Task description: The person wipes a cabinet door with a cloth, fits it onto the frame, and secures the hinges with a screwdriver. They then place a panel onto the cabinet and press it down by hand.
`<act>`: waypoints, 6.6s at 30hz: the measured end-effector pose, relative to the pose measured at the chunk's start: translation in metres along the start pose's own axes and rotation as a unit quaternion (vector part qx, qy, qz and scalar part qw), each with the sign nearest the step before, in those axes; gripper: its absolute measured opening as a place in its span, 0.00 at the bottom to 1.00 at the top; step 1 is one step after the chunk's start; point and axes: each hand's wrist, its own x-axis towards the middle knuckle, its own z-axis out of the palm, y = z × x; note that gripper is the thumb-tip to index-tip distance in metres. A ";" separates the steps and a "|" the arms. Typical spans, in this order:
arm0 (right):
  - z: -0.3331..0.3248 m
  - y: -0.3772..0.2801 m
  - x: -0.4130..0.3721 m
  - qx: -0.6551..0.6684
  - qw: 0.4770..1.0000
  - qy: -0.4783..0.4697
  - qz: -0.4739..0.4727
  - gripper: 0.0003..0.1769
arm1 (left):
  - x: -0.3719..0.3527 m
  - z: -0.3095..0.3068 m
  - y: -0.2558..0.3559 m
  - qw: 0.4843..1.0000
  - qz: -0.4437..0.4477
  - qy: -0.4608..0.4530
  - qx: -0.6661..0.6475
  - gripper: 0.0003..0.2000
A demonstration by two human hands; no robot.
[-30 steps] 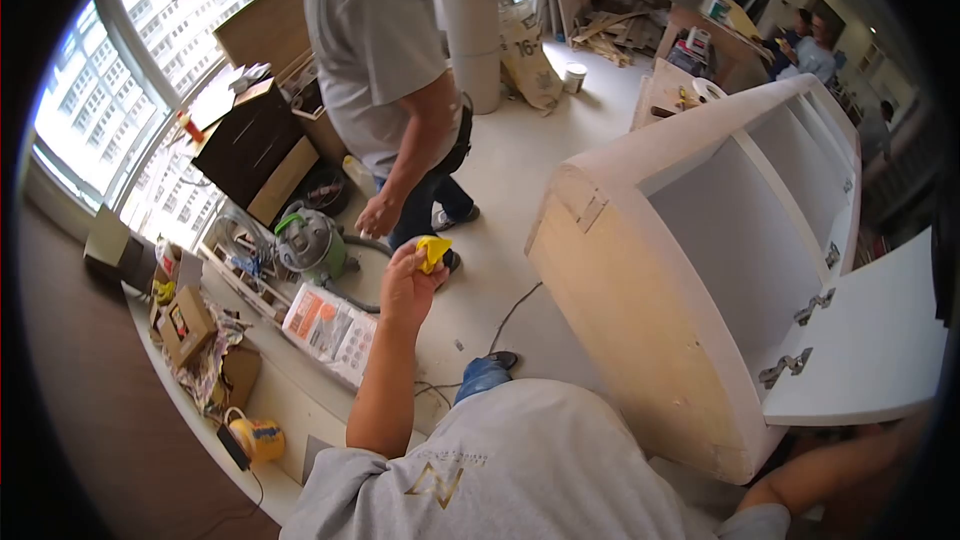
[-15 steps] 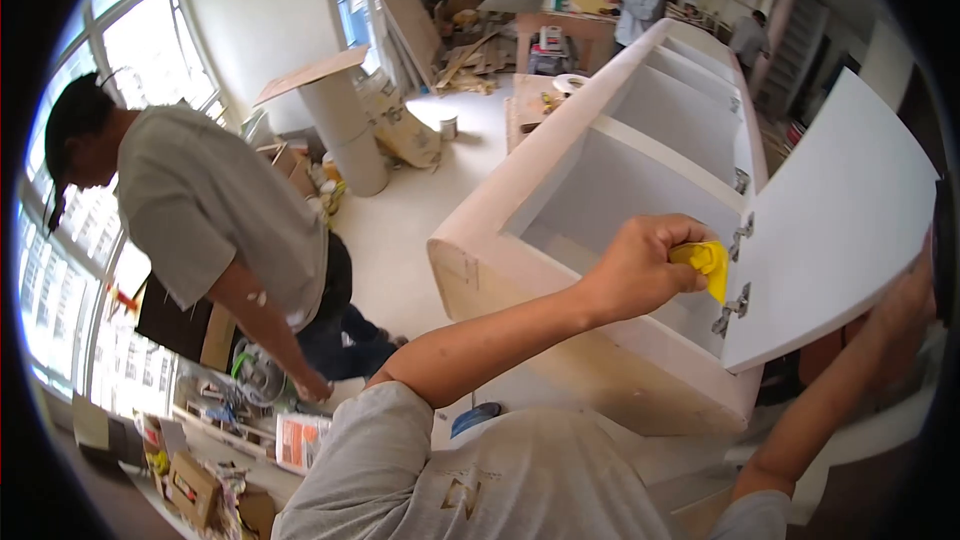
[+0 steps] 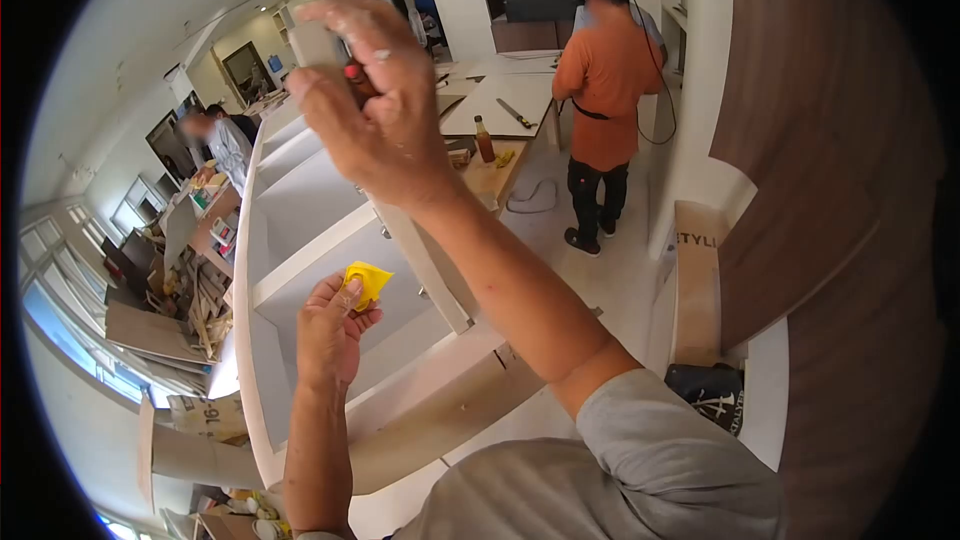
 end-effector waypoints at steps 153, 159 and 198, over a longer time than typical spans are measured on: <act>-0.051 -0.026 0.043 -0.231 0.951 -0.142 0.149 0.15 | 0.218 -0.012 -0.098 0.947 0.312 0.031 0.066 0.05; -0.060 -0.029 0.047 -0.298 0.935 -0.166 0.096 0.18 | 0.221 -0.018 -0.074 0.972 0.227 0.007 0.064 0.05; -0.020 -0.018 0.061 -0.257 0.899 -0.354 0.027 0.27 | 0.144 0.005 -0.134 0.830 0.530 0.019 0.172 0.06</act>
